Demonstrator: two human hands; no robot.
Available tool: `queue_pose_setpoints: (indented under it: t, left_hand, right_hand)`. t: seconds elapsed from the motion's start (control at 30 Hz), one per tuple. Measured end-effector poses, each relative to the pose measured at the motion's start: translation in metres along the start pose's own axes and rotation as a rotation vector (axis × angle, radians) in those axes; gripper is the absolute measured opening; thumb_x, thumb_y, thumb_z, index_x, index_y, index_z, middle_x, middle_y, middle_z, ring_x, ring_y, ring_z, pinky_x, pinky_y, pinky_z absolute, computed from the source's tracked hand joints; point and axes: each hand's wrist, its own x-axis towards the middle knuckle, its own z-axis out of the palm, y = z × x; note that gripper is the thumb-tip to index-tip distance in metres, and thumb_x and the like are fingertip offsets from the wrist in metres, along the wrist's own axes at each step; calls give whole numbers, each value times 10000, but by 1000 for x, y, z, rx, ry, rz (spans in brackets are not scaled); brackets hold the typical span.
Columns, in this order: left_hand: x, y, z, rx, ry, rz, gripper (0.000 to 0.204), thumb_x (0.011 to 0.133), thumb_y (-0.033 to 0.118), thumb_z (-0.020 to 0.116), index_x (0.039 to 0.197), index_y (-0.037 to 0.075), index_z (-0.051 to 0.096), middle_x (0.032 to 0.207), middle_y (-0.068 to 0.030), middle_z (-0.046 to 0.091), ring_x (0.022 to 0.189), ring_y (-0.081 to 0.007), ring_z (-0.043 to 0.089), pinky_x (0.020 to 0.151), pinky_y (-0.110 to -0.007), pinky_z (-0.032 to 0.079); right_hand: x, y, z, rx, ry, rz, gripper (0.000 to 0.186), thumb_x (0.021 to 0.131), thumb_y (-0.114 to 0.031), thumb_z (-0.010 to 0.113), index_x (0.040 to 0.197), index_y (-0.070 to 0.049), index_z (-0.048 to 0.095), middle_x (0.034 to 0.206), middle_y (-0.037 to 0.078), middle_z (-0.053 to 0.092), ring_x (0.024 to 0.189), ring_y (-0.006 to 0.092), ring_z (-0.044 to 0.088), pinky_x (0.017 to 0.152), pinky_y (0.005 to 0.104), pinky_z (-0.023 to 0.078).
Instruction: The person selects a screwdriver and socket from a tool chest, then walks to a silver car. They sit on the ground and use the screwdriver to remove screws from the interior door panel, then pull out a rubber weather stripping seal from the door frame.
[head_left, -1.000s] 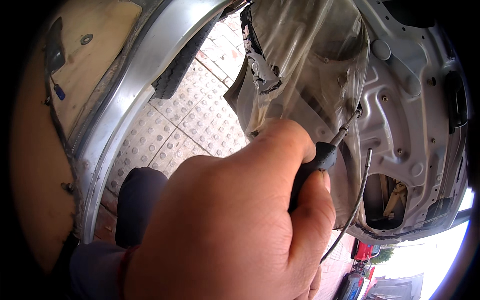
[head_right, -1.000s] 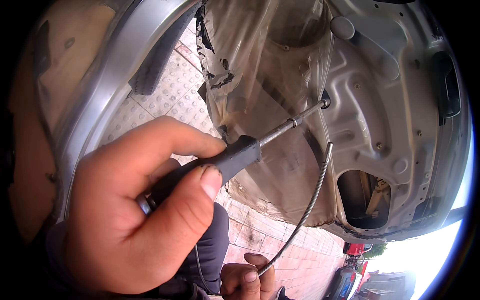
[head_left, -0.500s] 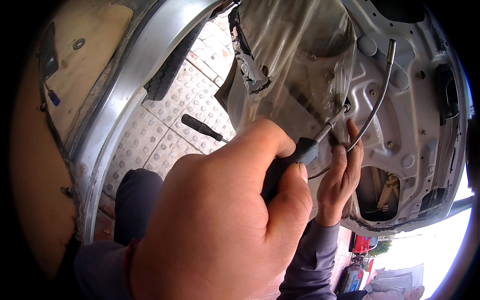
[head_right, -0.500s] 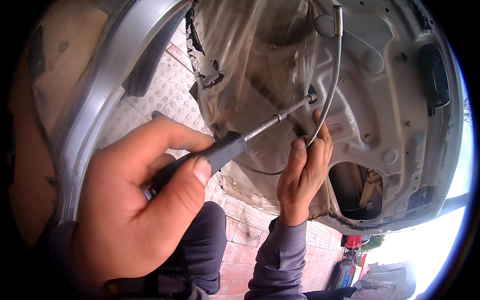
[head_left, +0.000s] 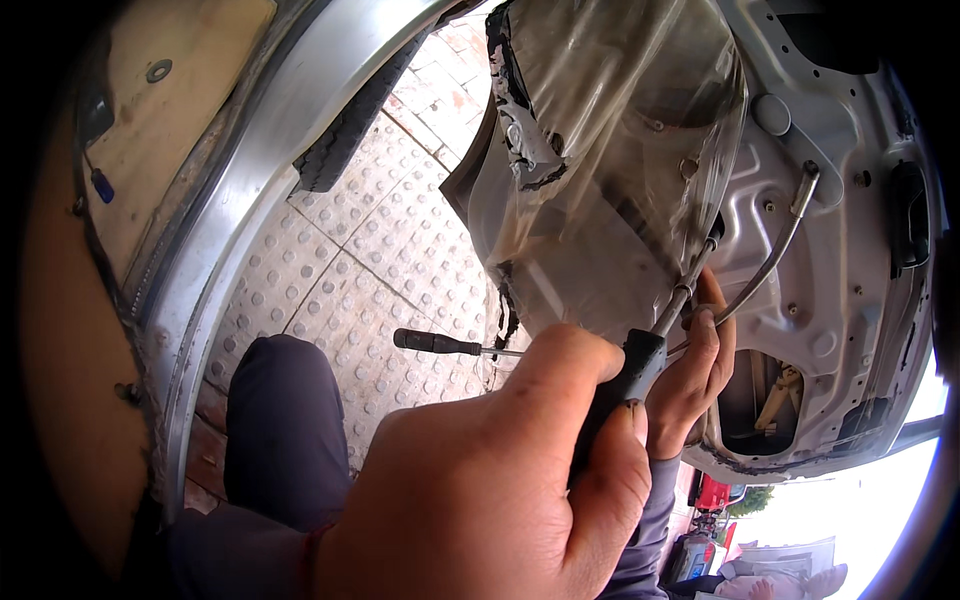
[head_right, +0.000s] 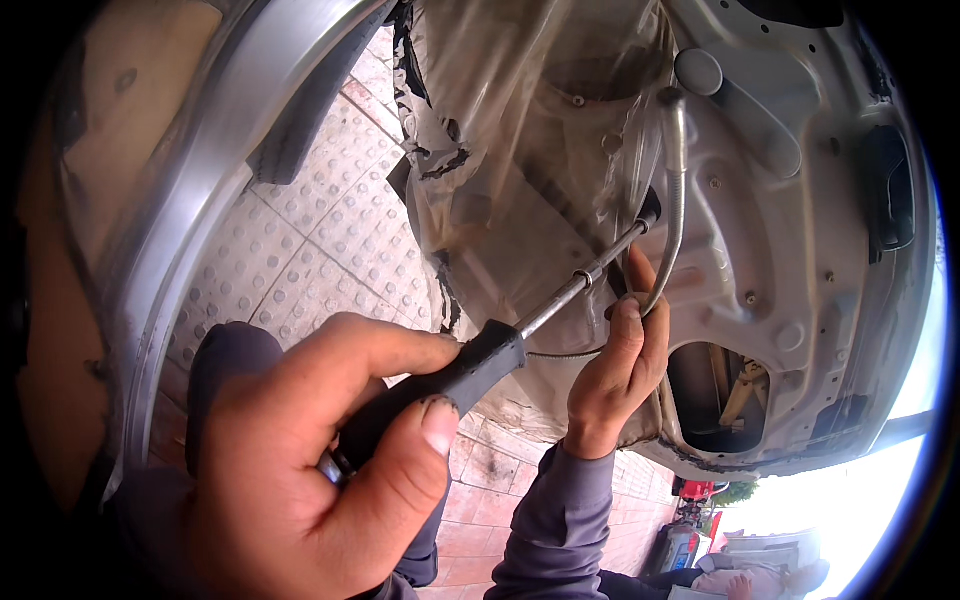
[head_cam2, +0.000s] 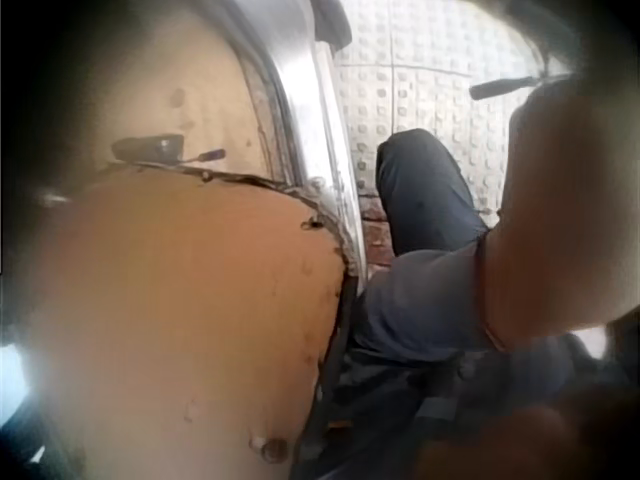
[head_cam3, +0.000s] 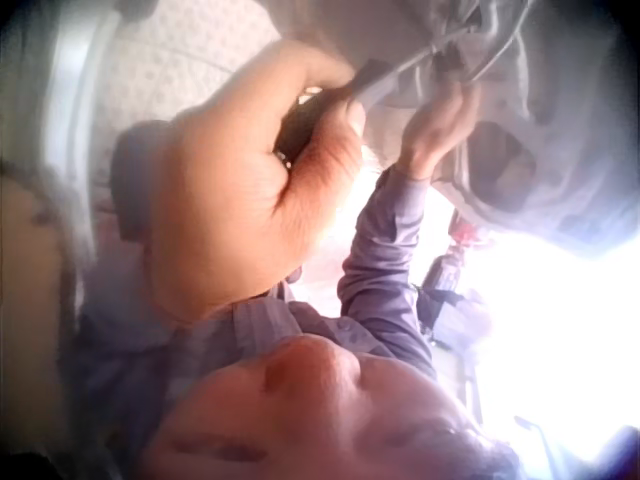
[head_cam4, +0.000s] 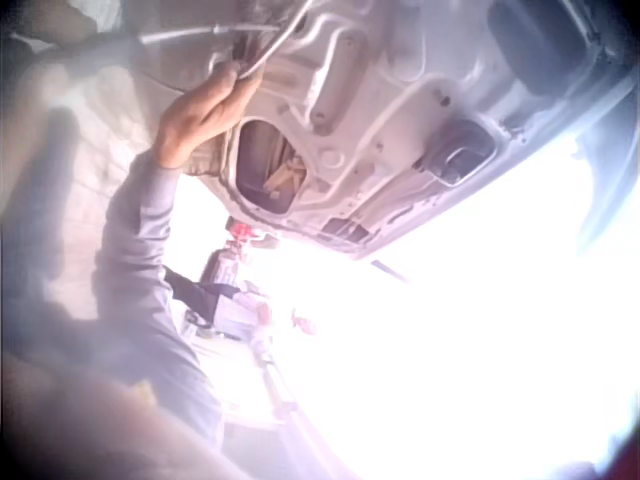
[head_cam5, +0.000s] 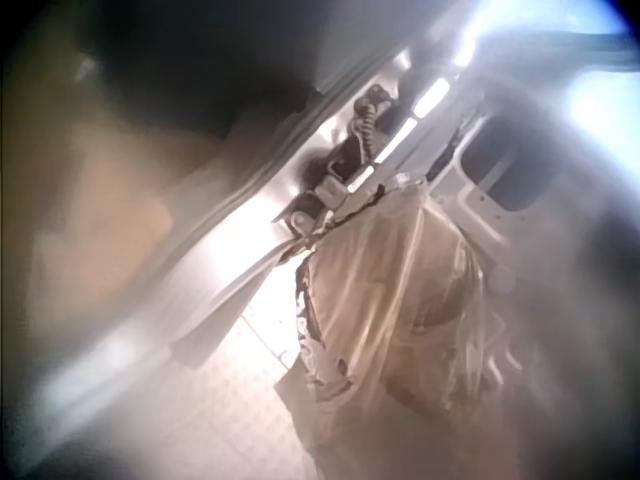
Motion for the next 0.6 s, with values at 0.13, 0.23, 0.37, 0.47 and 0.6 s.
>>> queue_pose_setpoints:
  t: [0.13, 0.23, 0.37, 0.47, 0.6]
  left_hand:
    - [-6, -12, -10, 132, -65, 102, 227, 948, 119, 641, 1127, -8, 585, 692, -155, 654, 602, -237, 667, 557, -354, 515]
    - [-12, -15, -17, 194, -97, 56, 261, 950, 135, 664, 1121, -52, 603, 702, -113, 657, 641, -147, 629, 593, -295, 487]
    - [-15, -21, -19, 180, -86, 55, 271, 950, 144, 682, 1117, -60, 617, 713, -99, 674, 654, -115, 638, 604, -271, 483]
    - [-14, -30, -24, 137, -117, 104, 311, 940, 141, 666, 1189, -13, 560, 682, -166, 651, 609, -295, 682, 559, -398, 524]
    - [-18, -39, -29, 98, -28, 171, 312, 958, 174, 644, 1172, -39, 565, 689, -164, 651, 559, -238, 640, 542, -366, 512]
  right_hand:
    - [2, 10, 0, 91, -13, 40, 499, 1009, -263, 404, 1357, 46, 587, 1265, 133, 667, 1078, 166, 591, 886, 268, 388]
    - [3, 13, 1, 69, -3, 16, 505, 997, -260, 407, 1344, 55, 595, 1250, 126, 678, 1048, 142, 581, 827, 255, 362]
    - [2, 9, 2, 93, 13, 50, 513, 979, -233, 388, 1341, 69, 592, 1251, 135, 679, 1060, 151, 581, 849, 266, 365]
    - [3, 5, 3, 77, 34, 48, 516, 973, -219, 371, 1339, 68, 593, 1259, 152, 674, 1083, 169, 586, 866, 271, 366]
    - [3, 7, 13, 231, 16, 53, 508, 972, -208, 373, 1334, 71, 594, 1291, 186, 655, 1119, 201, 590, 919, 289, 379]
